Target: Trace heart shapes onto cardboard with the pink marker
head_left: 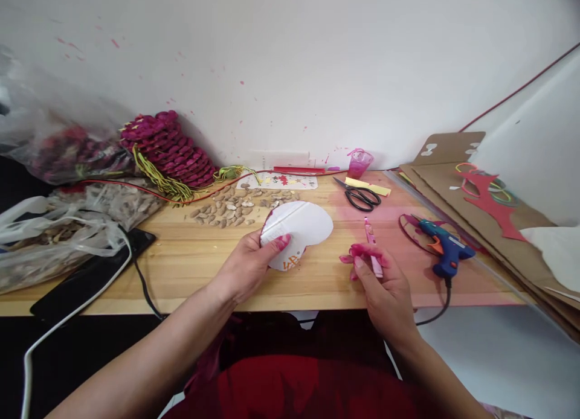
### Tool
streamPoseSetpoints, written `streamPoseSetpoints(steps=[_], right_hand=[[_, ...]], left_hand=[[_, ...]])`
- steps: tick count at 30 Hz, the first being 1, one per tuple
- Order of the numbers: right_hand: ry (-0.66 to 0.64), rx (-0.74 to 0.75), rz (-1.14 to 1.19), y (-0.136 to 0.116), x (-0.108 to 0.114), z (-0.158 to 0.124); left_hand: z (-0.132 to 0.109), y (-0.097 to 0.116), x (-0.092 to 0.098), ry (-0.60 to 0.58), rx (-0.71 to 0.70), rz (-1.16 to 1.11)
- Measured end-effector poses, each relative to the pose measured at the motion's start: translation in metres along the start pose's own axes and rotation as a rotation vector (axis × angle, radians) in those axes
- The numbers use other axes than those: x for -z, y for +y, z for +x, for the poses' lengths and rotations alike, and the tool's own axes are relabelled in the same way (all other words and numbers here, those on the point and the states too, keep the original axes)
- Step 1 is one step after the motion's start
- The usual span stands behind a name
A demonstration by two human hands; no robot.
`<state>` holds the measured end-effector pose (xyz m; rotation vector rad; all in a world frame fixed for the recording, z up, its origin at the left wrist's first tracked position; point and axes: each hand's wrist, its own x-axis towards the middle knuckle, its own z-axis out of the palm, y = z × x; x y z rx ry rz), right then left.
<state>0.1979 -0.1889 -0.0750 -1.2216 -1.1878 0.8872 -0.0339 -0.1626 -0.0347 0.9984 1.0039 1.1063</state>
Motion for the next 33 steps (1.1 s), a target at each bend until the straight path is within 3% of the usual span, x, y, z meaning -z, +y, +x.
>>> streamPoseSetpoints(steps=[6, 7, 9, 11, 13, 17, 21, 26, 33], right_hand=[[0.066, 0.025, 0.047, 0.004, -0.001, 0.0], [0.073, 0.021, 0.05, 0.005, -0.001, 0.0], [0.068, 0.014, 0.057, 0.006, 0.0, -0.001], [0.052, 0.006, 0.062, 0.005, 0.001, -0.001], [0.043, 0.013, 0.058, 0.004, 0.001, -0.001], [0.024, 0.028, 0.012, 0.0, -0.001, 0.0], [-0.011, 0.027, -0.064, -0.005, -0.003, 0.001], [-0.097, 0.065, -0.188, -0.006, -0.004, 0.001], [-0.125, 0.078, -0.247, -0.001, -0.001, 0.0]], left_hand=[[0.017, -0.01, -0.002, -0.233, -0.527, 1.024], [0.019, -0.01, -0.001, -0.26, -0.543, 1.153], [0.02, -0.006, 0.004, -0.3, -0.437, 1.318], [0.019, 0.001, 0.013, -0.371, -0.278, 1.373], [0.017, 0.006, 0.024, -0.431, -0.209, 1.382], [0.016, 0.005, 0.031, -0.381, -0.25, 1.335], [0.022, -0.002, 0.023, -0.332, -0.27, 1.327], [0.029, 0.0, 0.015, -0.35, -0.259, 1.359], [0.038, -0.007, 0.023, -0.361, -0.297, 1.345]])
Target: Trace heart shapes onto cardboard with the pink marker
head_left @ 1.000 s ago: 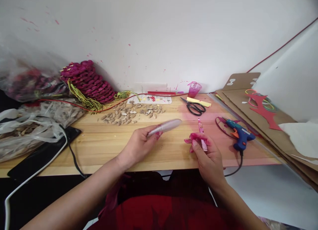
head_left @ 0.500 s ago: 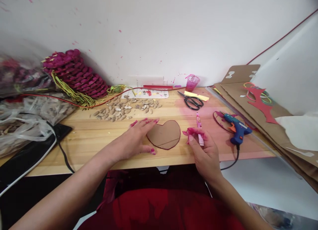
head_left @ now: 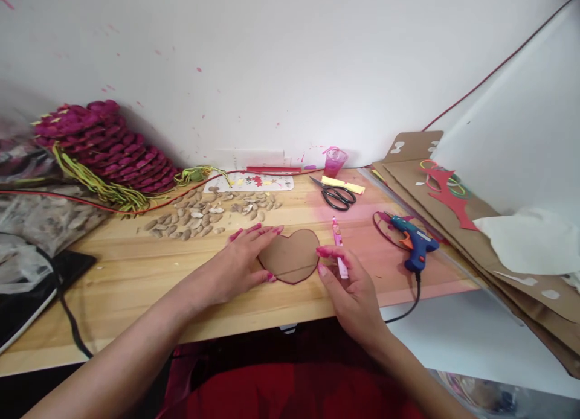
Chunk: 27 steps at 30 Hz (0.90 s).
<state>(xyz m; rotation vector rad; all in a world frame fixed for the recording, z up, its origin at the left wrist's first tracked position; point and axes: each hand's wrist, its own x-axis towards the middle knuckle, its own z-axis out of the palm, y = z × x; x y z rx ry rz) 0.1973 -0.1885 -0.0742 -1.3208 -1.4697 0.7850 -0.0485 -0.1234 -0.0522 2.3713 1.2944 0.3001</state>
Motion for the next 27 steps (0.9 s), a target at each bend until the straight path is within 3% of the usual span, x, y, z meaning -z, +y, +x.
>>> streamPoseSetpoints(steps=[3, 9, 14, 17, 21, 24, 27], right_hand=[[-0.017, -0.01, 0.006, 0.0, 0.001, 0.0], [-0.018, -0.031, 0.03, -0.004, 0.003, 0.0], [-0.063, -0.089, -0.006, -0.003, 0.018, 0.015], [-0.007, -0.022, -0.086, -0.016, 0.039, 0.051], [0.117, 0.091, -0.079, -0.043, 0.066, 0.128], [0.119, 0.048, 0.023, -0.051, 0.074, 0.187], [0.048, -0.123, 0.092, -0.048, 0.069, 0.233]], left_hand=[[0.003, -0.007, -0.005, 0.097, -0.054, -0.008], [0.006, -0.01, -0.006, 0.469, -0.206, -0.052], [0.005, -0.003, -0.008, 0.536, -0.259, -0.076], [0.006, 0.001, -0.008, 0.569, -0.253, -0.088], [0.008, 0.002, -0.011, 0.614, -0.238, -0.059], [0.01, -0.001, -0.015, 0.608, -0.222, -0.028], [0.011, -0.005, -0.018, 0.607, -0.222, -0.022]])
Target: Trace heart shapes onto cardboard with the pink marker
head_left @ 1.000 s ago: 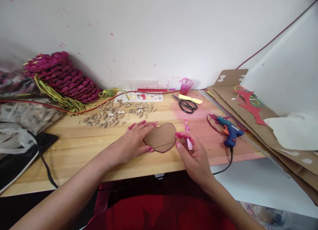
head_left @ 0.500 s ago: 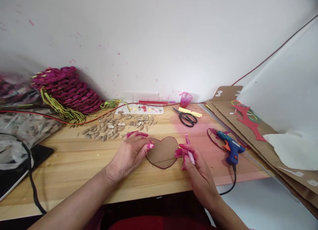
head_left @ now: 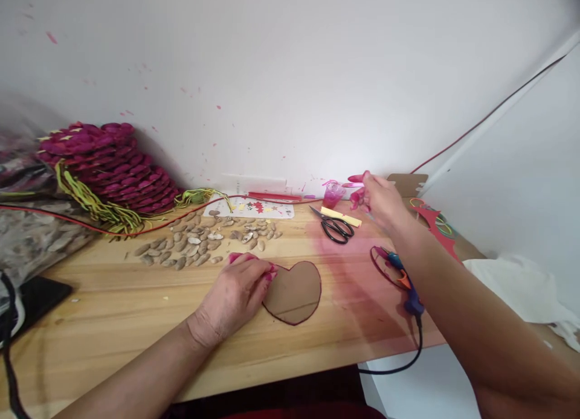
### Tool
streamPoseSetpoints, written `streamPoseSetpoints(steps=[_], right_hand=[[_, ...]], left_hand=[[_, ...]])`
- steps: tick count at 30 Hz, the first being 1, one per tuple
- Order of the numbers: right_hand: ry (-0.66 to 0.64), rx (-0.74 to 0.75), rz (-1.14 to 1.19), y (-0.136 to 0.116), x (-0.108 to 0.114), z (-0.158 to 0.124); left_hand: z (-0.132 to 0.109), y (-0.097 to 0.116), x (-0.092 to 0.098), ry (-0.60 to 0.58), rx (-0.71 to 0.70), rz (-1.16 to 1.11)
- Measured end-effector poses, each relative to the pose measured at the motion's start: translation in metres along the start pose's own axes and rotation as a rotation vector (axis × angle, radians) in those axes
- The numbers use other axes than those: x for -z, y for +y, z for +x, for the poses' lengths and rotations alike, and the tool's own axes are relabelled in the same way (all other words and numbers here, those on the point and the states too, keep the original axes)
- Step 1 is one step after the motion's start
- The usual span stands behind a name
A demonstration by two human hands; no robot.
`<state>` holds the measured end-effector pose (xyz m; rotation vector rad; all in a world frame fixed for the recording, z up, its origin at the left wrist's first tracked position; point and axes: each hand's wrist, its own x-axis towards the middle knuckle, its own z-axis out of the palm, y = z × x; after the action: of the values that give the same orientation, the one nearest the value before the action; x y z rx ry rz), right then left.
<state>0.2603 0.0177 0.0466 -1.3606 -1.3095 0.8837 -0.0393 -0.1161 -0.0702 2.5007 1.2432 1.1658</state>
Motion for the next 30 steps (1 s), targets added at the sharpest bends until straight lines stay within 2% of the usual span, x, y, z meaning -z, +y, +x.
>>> streamPoseSetpoints(steps=[1, 4, 8, 13, 18, 24, 30], right_hand=[[-0.006, -0.074, 0.011, 0.001, -0.004, 0.011], [-0.008, -0.175, 0.017, 0.006, -0.014, 0.035], [-0.011, -0.266, -0.002, 0.014, -0.013, 0.051], [0.059, -0.172, -0.08, 0.02, 0.008, 0.044], [0.05, -0.054, -0.373, 0.033, 0.026, 0.022], [0.013, -0.016, -0.832, 0.061, 0.026, 0.013], [-0.015, -0.025, -1.045, 0.076, 0.028, 0.014]], left_hand=[[0.0, -0.001, 0.0, 0.0, 0.002, 0.001], [0.0, -0.002, 0.0, -0.012, 0.017, 0.02], [0.001, -0.004, 0.002, -0.04, 0.052, 0.035], [0.002, -0.006, 0.003, -0.047, 0.055, 0.024], [0.003, -0.004, 0.003, -0.054, 0.039, 0.002], [0.003, -0.003, 0.002, -0.076, 0.09, 0.009], [0.0, -0.006, 0.0, -0.086, 0.099, 0.028]])
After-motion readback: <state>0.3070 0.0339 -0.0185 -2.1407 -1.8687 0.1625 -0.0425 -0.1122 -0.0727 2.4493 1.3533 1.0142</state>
